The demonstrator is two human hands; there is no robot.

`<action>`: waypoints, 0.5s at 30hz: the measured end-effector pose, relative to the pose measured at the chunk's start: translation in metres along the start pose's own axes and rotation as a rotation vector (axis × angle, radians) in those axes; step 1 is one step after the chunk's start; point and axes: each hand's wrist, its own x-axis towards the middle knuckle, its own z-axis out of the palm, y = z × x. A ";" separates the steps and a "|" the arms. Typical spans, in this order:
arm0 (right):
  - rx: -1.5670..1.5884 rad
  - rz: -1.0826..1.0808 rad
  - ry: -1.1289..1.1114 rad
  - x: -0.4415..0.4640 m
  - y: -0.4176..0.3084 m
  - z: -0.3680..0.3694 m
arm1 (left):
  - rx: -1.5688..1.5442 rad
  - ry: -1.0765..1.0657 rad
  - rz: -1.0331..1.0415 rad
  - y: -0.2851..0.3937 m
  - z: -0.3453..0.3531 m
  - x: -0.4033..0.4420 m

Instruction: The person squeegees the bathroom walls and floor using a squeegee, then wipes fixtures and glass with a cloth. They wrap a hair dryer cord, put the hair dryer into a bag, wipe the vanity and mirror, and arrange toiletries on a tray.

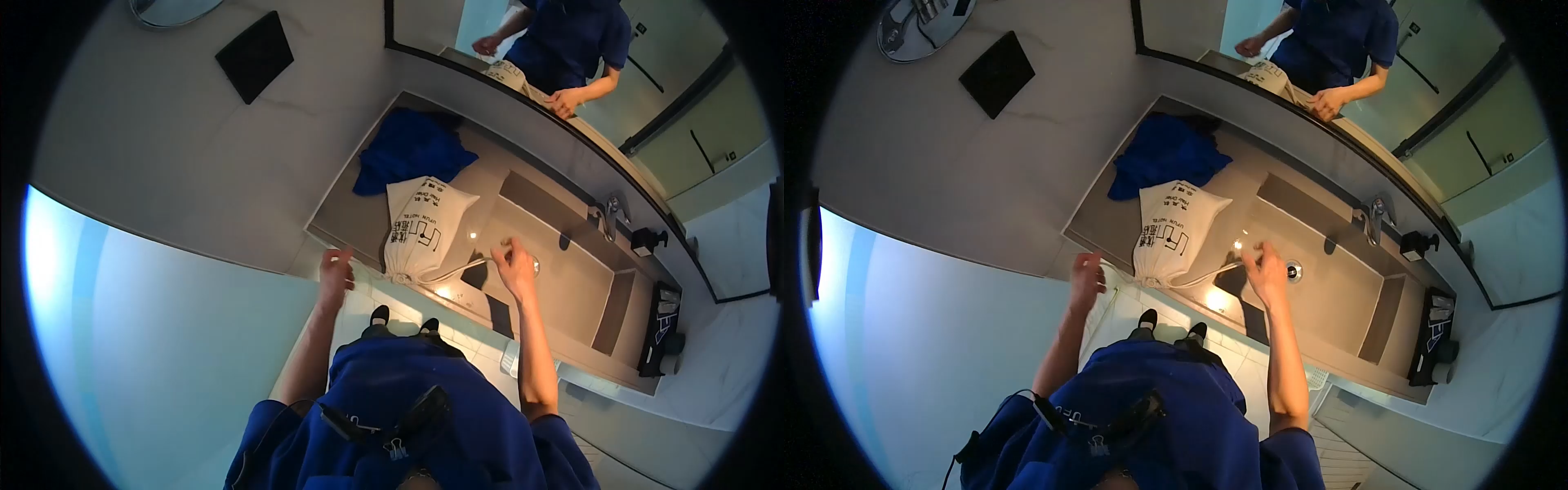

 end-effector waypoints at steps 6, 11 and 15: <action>0.261 -0.052 0.047 0.113 -0.042 0.084 | 0.146 -0.281 -0.033 0.007 0.080 -0.039; 0.598 0.247 -0.441 0.142 -0.042 0.093 | -0.105 -0.399 -0.069 -0.020 0.068 -0.029; 0.846 0.281 -0.611 0.111 -0.029 0.056 | -0.114 -0.364 0.056 -0.006 0.054 -0.049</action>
